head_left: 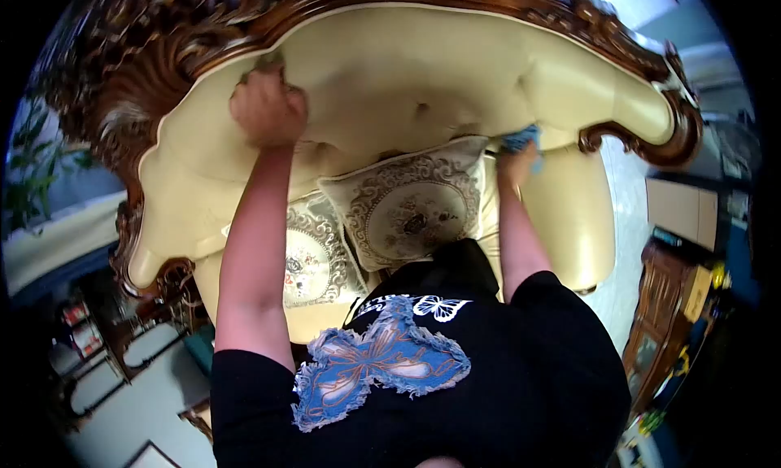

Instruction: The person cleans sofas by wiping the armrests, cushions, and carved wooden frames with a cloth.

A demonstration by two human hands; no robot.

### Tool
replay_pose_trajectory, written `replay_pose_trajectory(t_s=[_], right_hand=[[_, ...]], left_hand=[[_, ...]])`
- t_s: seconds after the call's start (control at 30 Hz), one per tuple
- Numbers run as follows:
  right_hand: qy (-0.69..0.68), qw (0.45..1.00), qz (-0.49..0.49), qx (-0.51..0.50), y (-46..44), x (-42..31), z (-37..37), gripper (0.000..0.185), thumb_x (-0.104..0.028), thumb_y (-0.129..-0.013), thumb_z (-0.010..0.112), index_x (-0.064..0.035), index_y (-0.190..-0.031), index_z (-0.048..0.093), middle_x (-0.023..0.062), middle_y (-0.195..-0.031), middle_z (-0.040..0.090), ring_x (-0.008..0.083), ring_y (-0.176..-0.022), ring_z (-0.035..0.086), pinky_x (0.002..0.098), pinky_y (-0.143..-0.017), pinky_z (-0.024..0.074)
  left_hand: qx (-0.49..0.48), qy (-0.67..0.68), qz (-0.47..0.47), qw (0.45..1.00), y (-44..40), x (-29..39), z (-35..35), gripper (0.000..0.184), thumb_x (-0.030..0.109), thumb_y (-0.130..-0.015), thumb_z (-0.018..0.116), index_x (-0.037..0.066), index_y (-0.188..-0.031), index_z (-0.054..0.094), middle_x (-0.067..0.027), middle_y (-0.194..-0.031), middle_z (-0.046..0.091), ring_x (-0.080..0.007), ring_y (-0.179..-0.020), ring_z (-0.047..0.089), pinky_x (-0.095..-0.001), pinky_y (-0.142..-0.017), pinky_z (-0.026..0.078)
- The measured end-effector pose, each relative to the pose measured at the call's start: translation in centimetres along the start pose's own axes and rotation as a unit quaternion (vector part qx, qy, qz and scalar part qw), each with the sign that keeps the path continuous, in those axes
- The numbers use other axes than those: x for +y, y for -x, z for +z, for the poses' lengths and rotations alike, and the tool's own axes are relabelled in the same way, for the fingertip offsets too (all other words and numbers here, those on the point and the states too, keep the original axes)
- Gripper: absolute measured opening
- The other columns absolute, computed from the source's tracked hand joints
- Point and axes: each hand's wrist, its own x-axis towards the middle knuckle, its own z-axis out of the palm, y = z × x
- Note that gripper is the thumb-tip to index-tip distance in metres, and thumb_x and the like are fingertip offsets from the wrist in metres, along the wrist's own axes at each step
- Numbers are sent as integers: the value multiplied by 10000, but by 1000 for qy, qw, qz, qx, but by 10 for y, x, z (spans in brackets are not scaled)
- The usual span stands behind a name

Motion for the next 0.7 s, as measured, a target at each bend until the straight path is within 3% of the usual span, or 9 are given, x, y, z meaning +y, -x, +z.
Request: replay_pose_trajectory(t_s=[0.07, 0.2, 0.23, 0.3, 0.43, 0.53, 0.6, 0.67, 0.7], right_hand=[[-108, 957, 255, -84, -35, 11, -10, 674, -206, -762, 781, 33, -1309, 470, 254, -1227, 603, 428, -1077, 606, 470, -941, 481], [-346, 899, 268, 14, -7, -73, 3, 599, -161, -772, 702, 16, -1273, 426, 168, -1174, 580, 328, -984, 569, 436, -929, 468], [-405, 863, 298, -53, 15, -139, -36, 701, -163, -784, 703, 2, -1378, 369, 190, -1311, 499, 323, -1128, 518, 412, -1020, 410], [-649, 700, 285, -90, 66, -213, -44, 766, -144, -803, 691, -7, -1455, 313, 204, -1388, 418, 300, -1236, 442, 386, -1097, 324], [-407, 890, 148, -143, 128, -286, -65, 843, -76, -829, 722, -3, -1517, 239, 199, -1536, 291, 293, -1343, 355, 396, -1162, 214], [-522, 814, 117, -227, 89, -287, -116, 751, 27, -811, 672, -13, -1469, 312, 105, -1273, 515, 223, -1095, 526, 368, -1030, 405], [-635, 746, -52, -192, 41, -293, -149, 598, 20, -827, 666, -12, -1379, 439, 86, -1193, 567, 208, -1032, 552, 369, -987, 437], [-516, 837, -162, -78, -17, -291, -162, 548, 65, -787, 621, 17, -1310, 464, 105, -1149, 583, 219, -984, 600, 395, -901, 501], [-605, 771, -169, -108, -28, -310, -181, 510, 71, -770, 605, 28, -1269, 506, 122, -1151, 593, 229, -1024, 606, 384, -894, 513]], left_hand=[[12, 15, 17, 1000, 1, 0, -1, 395, 215, -699, 585, 160, -1088, 629, -75, -929, 560, -319, -819, 537, -465, -724, 406], [25, 25, 16, 999, -7, 10, -11, 433, 183, -696, 569, 118, -1120, 632, -122, -919, 568, -349, -811, 538, -482, -710, 406], [8, 32, 14, 999, -4, 8, -10, 407, 184, -692, 577, 124, -1090, 640, -110, -902, 559, -339, -800, 537, -475, -703, 410], [-11, 32, 3, 999, -4, 5, -10, 362, 187, -682, 593, 133, -1036, 650, -86, -872, 541, -316, -789, 536, -461, -699, 417], [42, 37, -15, 998, -5, 8, -13, 327, 196, -674, 614, 148, -996, 650, -56, -854, 529, -287, -782, 536, -453, -701, 424], [2, 54, -15, 998, -7, 10, -24, 263, 275, -707, 645, 142, -934, 645, -53, -900, 552, -270, -868, 536, -436, -744, 422], [-6, 70, -27, 997, -8, 11, -27, 262, 289, -724, 655, 139, -938, 635, -51, -901, 546, -267, -894, 526, -438, -786, 413], [-1, 87, -39, 995, -8, 11, -36, 279, 269, -717, 655, 123, -953, 626, -65, -903, 532, -278, -882, 521, -434, -785, 417], [-4, 118, -34, 992, -10, 11, -39, 297, 250, -711, 655, 106, -969, 618, -78, -906, 518, -289, -869, 516, -429, -784, 422]])
